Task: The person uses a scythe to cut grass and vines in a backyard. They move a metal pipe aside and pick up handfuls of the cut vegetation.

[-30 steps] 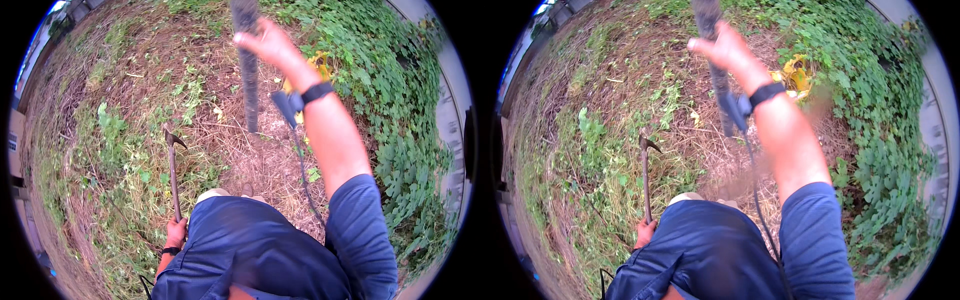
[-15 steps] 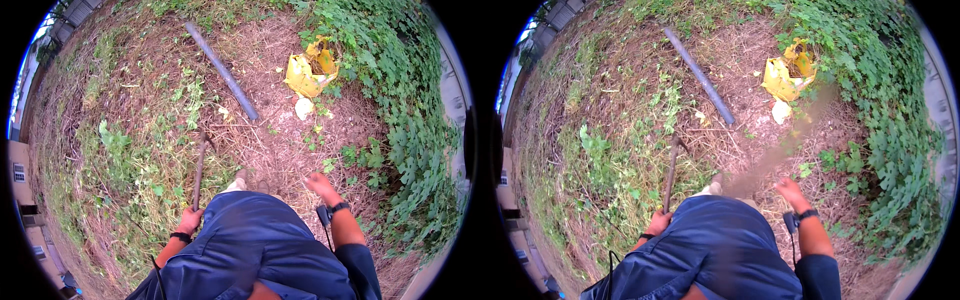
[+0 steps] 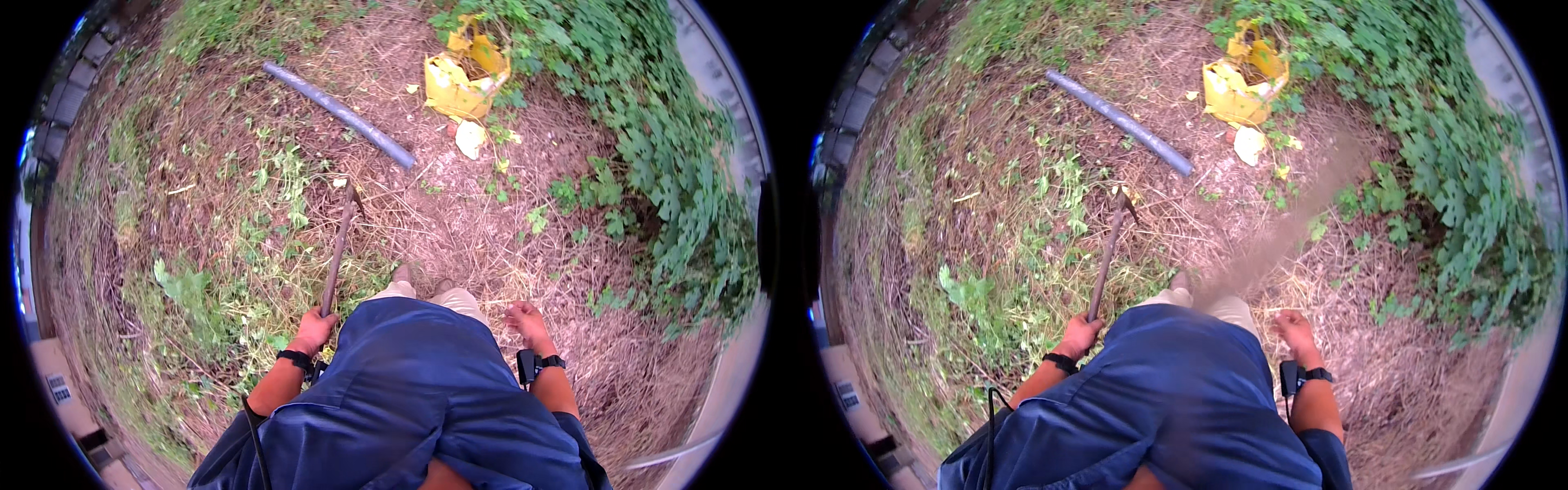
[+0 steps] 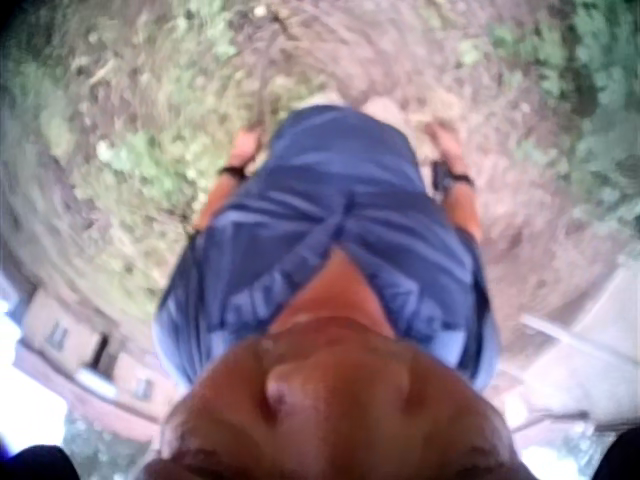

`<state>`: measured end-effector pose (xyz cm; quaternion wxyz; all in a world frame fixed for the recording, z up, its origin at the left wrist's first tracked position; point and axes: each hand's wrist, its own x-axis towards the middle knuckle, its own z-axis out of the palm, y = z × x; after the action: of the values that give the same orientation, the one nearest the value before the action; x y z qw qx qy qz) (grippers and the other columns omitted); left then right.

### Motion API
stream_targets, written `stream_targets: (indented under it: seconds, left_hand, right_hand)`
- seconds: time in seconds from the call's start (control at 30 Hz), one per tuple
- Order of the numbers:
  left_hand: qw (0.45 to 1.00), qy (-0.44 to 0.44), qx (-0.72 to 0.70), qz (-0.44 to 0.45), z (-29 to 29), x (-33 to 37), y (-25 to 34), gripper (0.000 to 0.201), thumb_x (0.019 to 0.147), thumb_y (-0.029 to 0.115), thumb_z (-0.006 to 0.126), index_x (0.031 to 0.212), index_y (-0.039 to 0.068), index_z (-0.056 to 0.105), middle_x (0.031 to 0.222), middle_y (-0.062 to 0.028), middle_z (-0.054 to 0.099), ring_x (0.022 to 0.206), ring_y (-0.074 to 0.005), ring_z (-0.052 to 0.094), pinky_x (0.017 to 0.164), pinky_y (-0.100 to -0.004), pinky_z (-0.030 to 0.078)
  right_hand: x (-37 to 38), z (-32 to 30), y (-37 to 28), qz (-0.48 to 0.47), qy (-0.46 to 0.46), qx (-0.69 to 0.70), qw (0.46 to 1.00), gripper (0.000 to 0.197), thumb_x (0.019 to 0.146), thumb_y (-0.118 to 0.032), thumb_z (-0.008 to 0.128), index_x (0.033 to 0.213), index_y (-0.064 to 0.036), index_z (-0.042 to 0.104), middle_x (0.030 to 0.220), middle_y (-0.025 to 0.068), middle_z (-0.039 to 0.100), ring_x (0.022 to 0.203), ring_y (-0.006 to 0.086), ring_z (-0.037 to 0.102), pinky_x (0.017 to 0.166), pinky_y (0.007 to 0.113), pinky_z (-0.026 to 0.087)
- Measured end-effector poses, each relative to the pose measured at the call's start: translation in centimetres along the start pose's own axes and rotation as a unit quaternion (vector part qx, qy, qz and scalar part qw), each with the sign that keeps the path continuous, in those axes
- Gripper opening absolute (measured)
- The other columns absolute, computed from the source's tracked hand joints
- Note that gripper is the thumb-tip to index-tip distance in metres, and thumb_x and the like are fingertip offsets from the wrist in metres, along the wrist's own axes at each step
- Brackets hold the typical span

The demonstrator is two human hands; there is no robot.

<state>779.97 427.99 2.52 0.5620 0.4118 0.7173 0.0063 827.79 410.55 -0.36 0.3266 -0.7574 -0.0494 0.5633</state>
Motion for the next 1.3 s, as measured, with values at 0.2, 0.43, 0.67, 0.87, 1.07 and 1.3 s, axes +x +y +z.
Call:
stream_targets:
  seconds: [0.2, 0.43, 0.67, 0.87, 1.07, 1.3]
  left_hand:
    - [1.000, -0.019, 0.023, -0.002, 1.0, -1.3, 3.9, 0.021, 0.082, 0.019, 0.065, 0.091, 0.002, 0.058, 0.062, -0.0023, 0.053, 0.048, -0.0126, 0.047, 0.043, -0.0291, 0.036]
    - [0.992, -0.033, 0.125, 0.009, 2.9, -1.4, 5.6, 0.033, 0.082, 0.023, 0.064, 0.102, -0.002, 0.060, 0.070, -0.0085, 0.059, 0.056, -0.0169, 0.055, 0.053, -0.0332, 0.045]
    - [0.994, -0.025, 0.102, 0.034, 5.9, -0.9, 7.4, 0.025, 0.083, 0.022, 0.063, 0.092, -0.001, 0.058, 0.065, -0.0050, 0.056, 0.050, -0.0139, 0.050, 0.046, -0.0298, 0.040]
    - [0.991, -0.052, 0.105, 0.065, 7.0, 0.2, 11.4, 0.026, 0.086, 0.023, 0.061, 0.097, -0.001, 0.058, 0.063, -0.0038, 0.054, 0.047, -0.0120, 0.047, 0.042, -0.0312, 0.037]
    - [0.989, -0.044, 0.086, 0.113, 8.9, 3.1, 21.2, 0.023, 0.089, 0.021, 0.059, 0.094, -0.001, 0.056, 0.061, -0.0019, 0.052, 0.046, -0.0110, 0.046, 0.041, -0.0291, 0.036]
    - [0.981, -0.055, 0.069, 0.172, 10.8, 12.3, 34.0, 0.026, 0.090, 0.023, 0.060, 0.097, -0.002, 0.057, 0.062, -0.0022, 0.052, 0.046, -0.0109, 0.044, 0.043, -0.0294, 0.035]
  right_hand:
    - [-0.3, -1.0, 5.4, 0.033, 0.018, 0.054, 0.998, 0.020, 0.091, -0.025, 0.063, 0.105, -0.0112, 0.058, 0.096, 0.0035, 0.067, 0.085, 0.0183, 0.068, 0.071, 0.029, 0.051]
    - [-0.7, -4.1, 8.0, 0.043, 0.042, 0.083, 0.995, 0.024, 0.092, -0.021, 0.060, 0.108, -0.0033, 0.058, 0.093, 0.0070, 0.066, 0.082, 0.0206, 0.069, 0.064, 0.027, 0.053]
    - [-0.6, -7.7, 7.3, 0.044, 0.075, 0.119, 0.989, 0.021, 0.091, -0.021, 0.061, 0.106, -0.0059, 0.058, 0.092, 0.0062, 0.068, 0.076, 0.0177, 0.069, 0.060, 0.025, 0.050]
    - [-0.6, -9.1, 7.7, 0.045, 0.097, 0.141, 0.984, 0.020, 0.091, -0.023, 0.062, 0.103, -0.0072, 0.059, 0.090, 0.0055, 0.068, 0.075, 0.0169, 0.069, 0.059, 0.025, 0.050]
    - [0.8, -8.8, 10.9, 0.082, 0.121, 0.210, 0.967, 0.016, 0.091, -0.023, 0.062, 0.100, -0.0093, 0.059, 0.088, 0.0049, 0.067, 0.074, 0.0168, 0.068, 0.062, 0.027, 0.053]
    - [1.2, -6.7, 11.5, 0.124, 0.173, 0.243, 0.946, 0.018, 0.089, -0.020, 0.061, 0.101, -0.0068, 0.058, 0.086, 0.0065, 0.066, 0.068, 0.0169, 0.067, 0.054, 0.025, 0.051]
